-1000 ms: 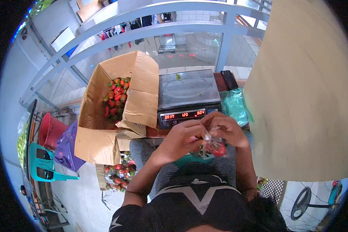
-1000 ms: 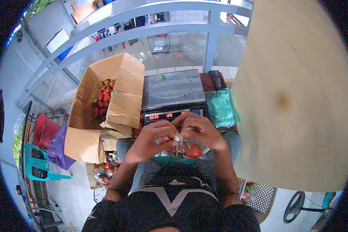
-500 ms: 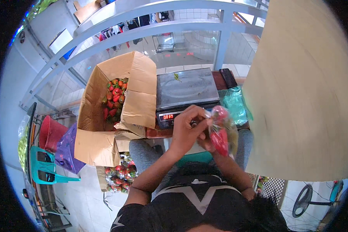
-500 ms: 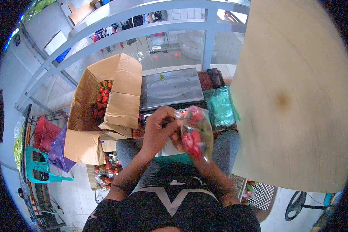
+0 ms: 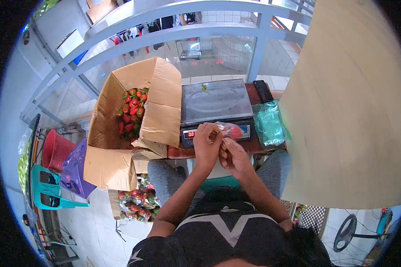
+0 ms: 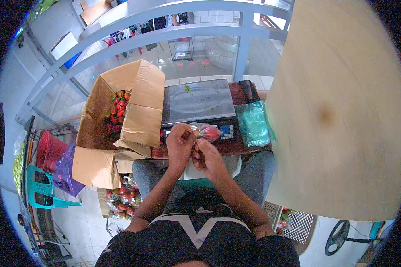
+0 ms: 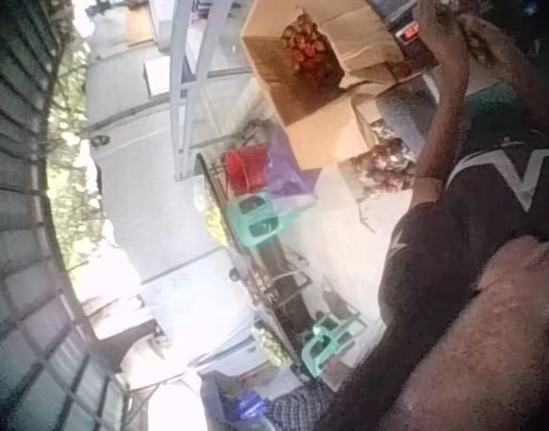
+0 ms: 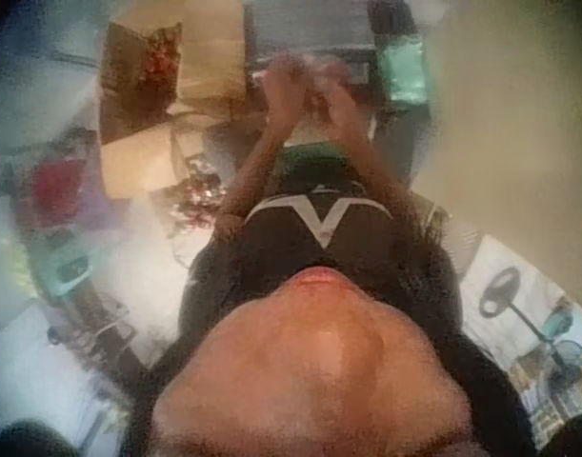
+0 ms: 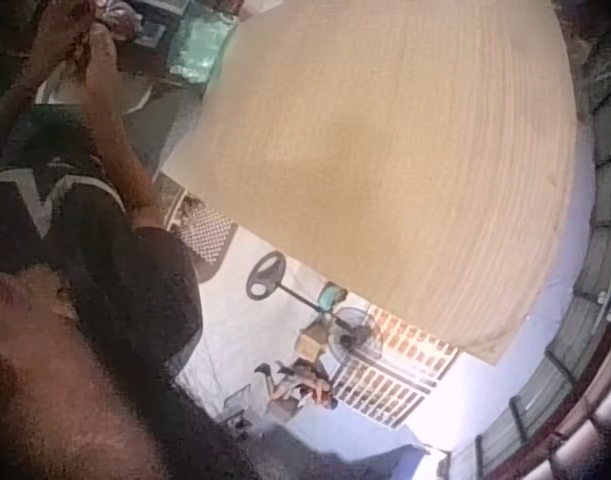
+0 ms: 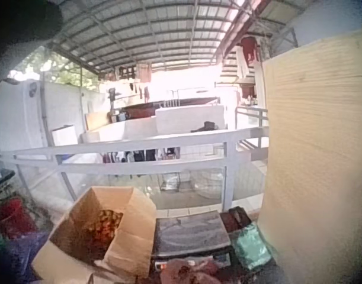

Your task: The person weighs peppers from a cardboard box on a digital scale, transfers the peppers into a plastic bag, and ties the bag closed by hand.

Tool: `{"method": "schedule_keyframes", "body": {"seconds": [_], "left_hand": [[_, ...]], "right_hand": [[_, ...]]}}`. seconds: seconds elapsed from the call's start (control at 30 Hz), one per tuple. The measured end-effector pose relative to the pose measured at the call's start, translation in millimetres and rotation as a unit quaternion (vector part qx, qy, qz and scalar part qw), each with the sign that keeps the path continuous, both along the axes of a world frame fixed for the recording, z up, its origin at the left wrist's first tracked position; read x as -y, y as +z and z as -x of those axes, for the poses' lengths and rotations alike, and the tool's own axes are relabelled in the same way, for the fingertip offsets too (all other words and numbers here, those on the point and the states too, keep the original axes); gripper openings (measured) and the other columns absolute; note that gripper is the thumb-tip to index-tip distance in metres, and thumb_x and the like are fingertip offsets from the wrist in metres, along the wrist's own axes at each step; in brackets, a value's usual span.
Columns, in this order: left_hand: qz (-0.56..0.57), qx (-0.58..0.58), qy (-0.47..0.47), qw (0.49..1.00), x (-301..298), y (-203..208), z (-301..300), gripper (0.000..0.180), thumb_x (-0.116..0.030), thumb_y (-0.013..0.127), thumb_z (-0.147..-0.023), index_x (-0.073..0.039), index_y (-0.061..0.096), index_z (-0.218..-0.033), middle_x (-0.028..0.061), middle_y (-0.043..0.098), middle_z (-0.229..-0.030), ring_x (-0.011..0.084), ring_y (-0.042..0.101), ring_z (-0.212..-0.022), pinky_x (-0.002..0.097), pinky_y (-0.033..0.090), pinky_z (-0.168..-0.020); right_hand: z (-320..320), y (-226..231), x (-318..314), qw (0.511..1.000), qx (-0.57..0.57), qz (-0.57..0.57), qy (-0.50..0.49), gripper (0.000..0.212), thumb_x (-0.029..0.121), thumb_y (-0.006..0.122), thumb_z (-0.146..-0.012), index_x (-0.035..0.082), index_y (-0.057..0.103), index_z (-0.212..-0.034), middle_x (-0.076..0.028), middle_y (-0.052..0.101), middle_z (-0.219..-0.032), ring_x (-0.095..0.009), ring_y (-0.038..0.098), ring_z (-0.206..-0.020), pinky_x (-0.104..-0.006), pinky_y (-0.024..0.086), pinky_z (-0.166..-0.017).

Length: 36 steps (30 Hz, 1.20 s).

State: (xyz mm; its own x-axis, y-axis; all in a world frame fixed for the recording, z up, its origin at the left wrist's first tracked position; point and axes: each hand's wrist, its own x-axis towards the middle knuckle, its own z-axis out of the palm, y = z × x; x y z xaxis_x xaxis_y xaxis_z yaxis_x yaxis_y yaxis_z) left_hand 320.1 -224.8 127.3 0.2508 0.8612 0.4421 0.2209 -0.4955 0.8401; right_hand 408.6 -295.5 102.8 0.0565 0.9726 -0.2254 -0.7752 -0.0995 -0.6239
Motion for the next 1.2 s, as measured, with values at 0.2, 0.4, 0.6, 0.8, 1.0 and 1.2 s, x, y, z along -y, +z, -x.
{"method": "schedule_keyframes", "body": {"seconds": [0.2, 0.4, 0.6, 0.8, 1.0, 1.2], "left_hand": [[0.035, -0.003, -0.041, 0.999, 1, 0, 10, 0.012, -0.004, 0.064, -0.073, 0.001, 0.054, -0.078, 0.0070, 0.051, -0.072, 0.0158, 0.049, -0.063, 0.0265, 0.041, -0.058], [0.081, -0.002, -0.083, 0.993, 8, 7, 14, 0.012, -0.004, 0.064, -0.073, 0.000, 0.053, -0.078, 0.0074, 0.050, -0.074, 0.0167, 0.048, -0.067, 0.0281, 0.041, -0.061], [0.007, 0.026, -0.093, 0.995, 16, 5, 8, 0.012, -0.007, 0.064, -0.074, -0.002, 0.054, -0.079, 0.0046, 0.052, -0.077, 0.0129, 0.049, -0.071, 0.0251, 0.041, -0.063], [0.084, 0.073, -0.061, 0.992, 22, 8, 3, 0.013, -0.007, 0.063, -0.075, 0.000, 0.056, -0.083, 0.0078, 0.055, -0.083, 0.0194, 0.052, -0.078, 0.0300, 0.042, -0.070], [0.014, 0.062, -0.064, 0.996, 28, 10, 5, 0.019, -0.008, 0.061, -0.078, 0.000, 0.057, -0.095, 0.0115, 0.055, -0.101, 0.0234, 0.050, -0.093, 0.0326, 0.040, -0.081], [-0.003, 0.052, -0.114, 0.992, 43, 4, 4, 0.043, -0.016, 0.059, -0.081, 0.000, 0.046, -0.119, 0.0182, 0.039, -0.124, 0.0302, 0.038, -0.117, 0.0365, 0.029, -0.098]], "right_hand": [[-6, 15, -3, 0.737, 0.641, -0.098, -0.191, 0.016, 0.017, 0.054, -0.085, 0.001, 0.054, -0.083, -0.010, 0.052, -0.073, -0.023, 0.052, -0.066, -0.0347, 0.042, -0.060], [-18, 30, -4, 0.651, 0.705, -0.155, -0.233, 0.013, 0.012, 0.055, -0.081, 0.000, 0.055, -0.084, -0.013, 0.054, -0.087, -0.028, 0.051, -0.084, -0.0364, 0.040, -0.073], [-28, 28, -7, 0.848, 0.498, -0.076, -0.165, 0.013, 0.014, 0.056, -0.083, 0.002, 0.054, -0.080, -0.006, 0.054, -0.077, -0.015, 0.050, -0.070, -0.0279, 0.040, -0.065], [-20, 24, -9, 0.855, 0.473, -0.080, -0.198, 0.016, 0.017, 0.059, -0.082, 0.002, 0.055, -0.082, -0.002, 0.055, -0.074, -0.010, 0.051, -0.068, -0.0249, 0.041, -0.064], [-17, 37, -10, 0.853, 0.449, -0.100, -0.247, 0.013, 0.013, 0.059, -0.082, 0.003, 0.055, -0.088, -0.003, 0.056, -0.081, -0.009, 0.053, -0.074, -0.0241, 0.043, -0.069], [-16, 44, -11, 0.848, 0.438, -0.111, -0.275, 0.009, 0.009, 0.058, -0.082, 0.003, 0.056, -0.089, -0.004, 0.057, -0.085, -0.010, 0.054, -0.079, -0.0239, 0.044, -0.071]]}}
